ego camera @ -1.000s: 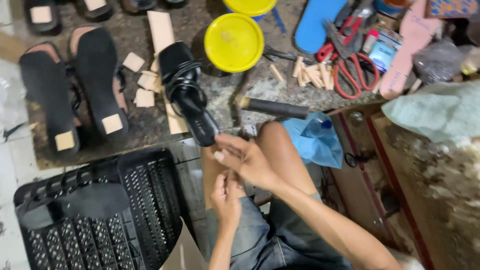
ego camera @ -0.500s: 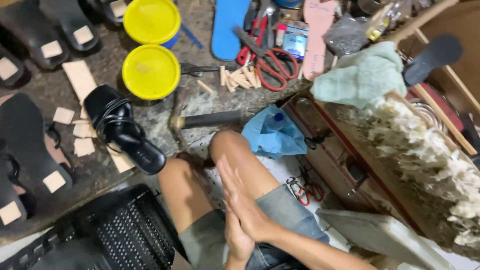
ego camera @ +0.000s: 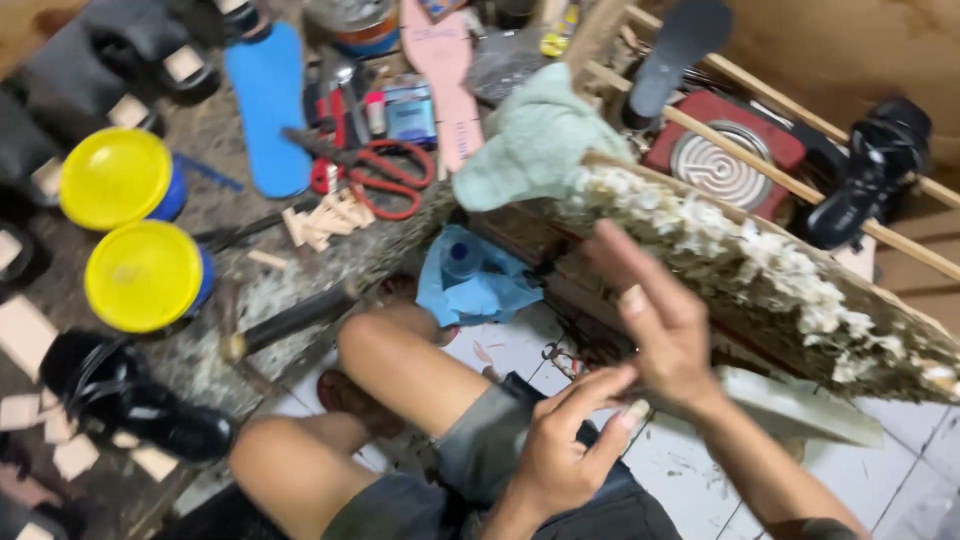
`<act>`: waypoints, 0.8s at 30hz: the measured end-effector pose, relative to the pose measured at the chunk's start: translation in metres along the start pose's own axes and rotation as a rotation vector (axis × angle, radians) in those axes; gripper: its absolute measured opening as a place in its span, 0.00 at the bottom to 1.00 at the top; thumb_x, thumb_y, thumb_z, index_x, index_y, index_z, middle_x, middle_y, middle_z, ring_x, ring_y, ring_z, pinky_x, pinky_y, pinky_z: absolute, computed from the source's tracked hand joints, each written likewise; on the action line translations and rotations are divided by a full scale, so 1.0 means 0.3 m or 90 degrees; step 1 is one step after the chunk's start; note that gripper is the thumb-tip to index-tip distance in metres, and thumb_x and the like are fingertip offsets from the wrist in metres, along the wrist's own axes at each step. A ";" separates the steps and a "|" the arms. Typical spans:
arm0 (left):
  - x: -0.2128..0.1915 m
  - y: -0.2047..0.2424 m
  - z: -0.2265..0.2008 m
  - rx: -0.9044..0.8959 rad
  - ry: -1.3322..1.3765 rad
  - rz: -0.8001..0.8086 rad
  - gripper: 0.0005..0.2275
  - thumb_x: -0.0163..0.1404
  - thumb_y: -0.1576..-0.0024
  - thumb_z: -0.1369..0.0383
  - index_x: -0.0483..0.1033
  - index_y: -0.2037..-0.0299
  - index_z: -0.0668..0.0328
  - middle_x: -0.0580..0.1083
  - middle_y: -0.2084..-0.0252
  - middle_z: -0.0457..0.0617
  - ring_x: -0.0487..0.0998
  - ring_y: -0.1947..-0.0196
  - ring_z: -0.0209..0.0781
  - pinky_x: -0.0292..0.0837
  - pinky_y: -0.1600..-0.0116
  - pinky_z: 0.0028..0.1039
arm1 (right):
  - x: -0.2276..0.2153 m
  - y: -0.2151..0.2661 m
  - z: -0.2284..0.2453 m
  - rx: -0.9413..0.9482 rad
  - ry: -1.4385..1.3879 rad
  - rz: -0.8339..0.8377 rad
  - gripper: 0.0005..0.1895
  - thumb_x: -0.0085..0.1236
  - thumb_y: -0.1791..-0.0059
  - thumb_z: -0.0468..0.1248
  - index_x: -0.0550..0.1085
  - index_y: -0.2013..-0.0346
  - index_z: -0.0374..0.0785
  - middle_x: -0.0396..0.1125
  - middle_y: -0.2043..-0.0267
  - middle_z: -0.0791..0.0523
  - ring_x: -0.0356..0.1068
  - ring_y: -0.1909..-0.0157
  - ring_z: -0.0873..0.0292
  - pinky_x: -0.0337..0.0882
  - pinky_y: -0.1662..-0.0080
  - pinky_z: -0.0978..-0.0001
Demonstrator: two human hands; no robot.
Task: Assembling various shoe components by applying adhesive, fitting parts together, and using a hammer to secure the bond.
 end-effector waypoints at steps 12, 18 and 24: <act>0.344 -0.500 -0.027 0.247 -0.234 0.189 0.10 0.38 0.47 0.76 0.70 0.59 0.70 0.72 0.60 0.57 0.73 0.60 0.49 0.66 0.52 0.33 | -0.895 -0.113 -0.052 0.130 0.891 -0.178 0.16 0.48 0.51 0.44 0.72 0.57 0.36 0.69 0.67 0.49 0.67 0.66 0.49 0.62 0.66 0.60; 0.463 -0.851 0.212 0.113 -0.661 0.230 0.12 0.48 0.51 0.65 0.71 0.59 0.58 0.68 0.59 0.61 0.69 0.59 0.59 0.65 0.58 0.43 | -1.054 -0.068 -0.268 0.674 0.992 0.036 0.42 0.38 0.60 0.66 0.59 0.50 0.32 0.65 0.57 0.36 0.66 0.56 0.36 0.66 0.57 0.50; 0.431 -1.063 0.458 -0.101 -0.801 0.271 0.34 0.58 0.59 0.59 0.55 0.42 0.49 0.49 0.43 0.72 0.56 0.49 0.78 0.60 0.53 0.57 | -1.073 -0.108 -0.290 0.590 0.875 -0.092 0.40 0.51 0.66 0.61 0.57 0.56 0.31 0.64 0.61 0.35 0.64 0.57 0.33 0.64 0.55 0.48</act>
Point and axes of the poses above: each hand's wrist, its own y-axis away from the middle knuckle, its own x-axis out of the palm, z = x × y, the point moved 8 cm from there along -y, towards the middle knuckle
